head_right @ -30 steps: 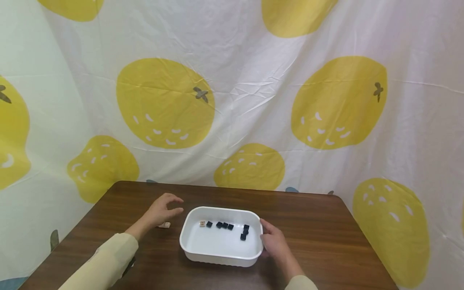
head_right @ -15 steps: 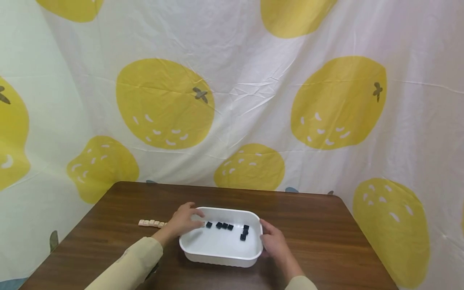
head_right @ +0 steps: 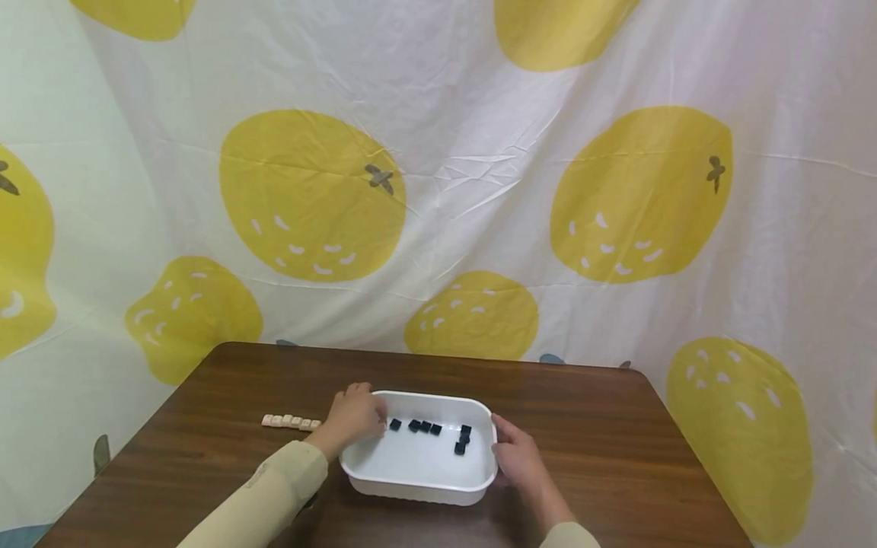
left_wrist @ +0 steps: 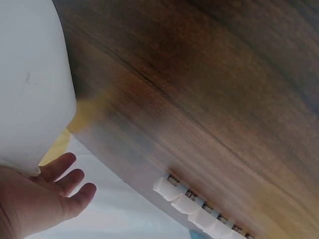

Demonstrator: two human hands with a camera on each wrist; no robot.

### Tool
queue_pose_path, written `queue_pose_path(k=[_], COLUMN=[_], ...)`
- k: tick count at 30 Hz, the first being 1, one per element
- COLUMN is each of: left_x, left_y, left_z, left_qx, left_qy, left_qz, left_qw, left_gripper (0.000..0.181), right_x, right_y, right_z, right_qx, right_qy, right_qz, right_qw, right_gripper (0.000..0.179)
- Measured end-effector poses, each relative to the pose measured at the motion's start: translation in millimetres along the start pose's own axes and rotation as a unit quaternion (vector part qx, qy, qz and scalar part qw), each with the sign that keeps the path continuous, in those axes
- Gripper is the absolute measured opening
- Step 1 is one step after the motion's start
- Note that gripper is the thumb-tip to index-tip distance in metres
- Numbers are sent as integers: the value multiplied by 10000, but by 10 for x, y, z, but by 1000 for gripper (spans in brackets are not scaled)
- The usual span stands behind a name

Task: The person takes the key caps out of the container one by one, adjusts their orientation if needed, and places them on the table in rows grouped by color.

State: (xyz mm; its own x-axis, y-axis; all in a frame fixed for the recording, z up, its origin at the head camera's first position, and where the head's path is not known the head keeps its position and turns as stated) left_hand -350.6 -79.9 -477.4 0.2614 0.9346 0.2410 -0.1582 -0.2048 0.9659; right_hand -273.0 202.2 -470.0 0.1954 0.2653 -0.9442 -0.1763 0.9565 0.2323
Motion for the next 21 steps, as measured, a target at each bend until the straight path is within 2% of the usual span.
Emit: queue_pose_path(k=[4,13,21], left_x=[2,-6,1], left_y=[-6,-28,2], left_z=[5,-8,-9], left_qx=[-41,-50,62], left_qy=[-4,-7,-9], left_qz=[-34,-500,-29], left_qw=[10000,9987,10000], left_gripper=[13,10,7], right_x=[-1,2,-3], right_y=[3,-3,-6], right_z=[1,2,-4], right_qx=[12,27,0], right_qy=[-12,29,26], right_qz=[46,25,7], right_qw=[10000,10000,10000], right_gripper=[52,52,52])
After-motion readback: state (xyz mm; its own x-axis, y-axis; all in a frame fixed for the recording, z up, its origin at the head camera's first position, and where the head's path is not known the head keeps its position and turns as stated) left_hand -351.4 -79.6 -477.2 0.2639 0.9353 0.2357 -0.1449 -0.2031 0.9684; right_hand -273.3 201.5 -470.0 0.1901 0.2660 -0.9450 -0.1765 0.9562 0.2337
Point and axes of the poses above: each hand's wrist, its own z-axis away from the middle knuckle, its own y-axis out of the back of the hand, x = y × z, the point moved 1 cm from there along -z, towards the middle knuckle, and after that the axes turned 10 degrees about -x, right-handed, at the moved point
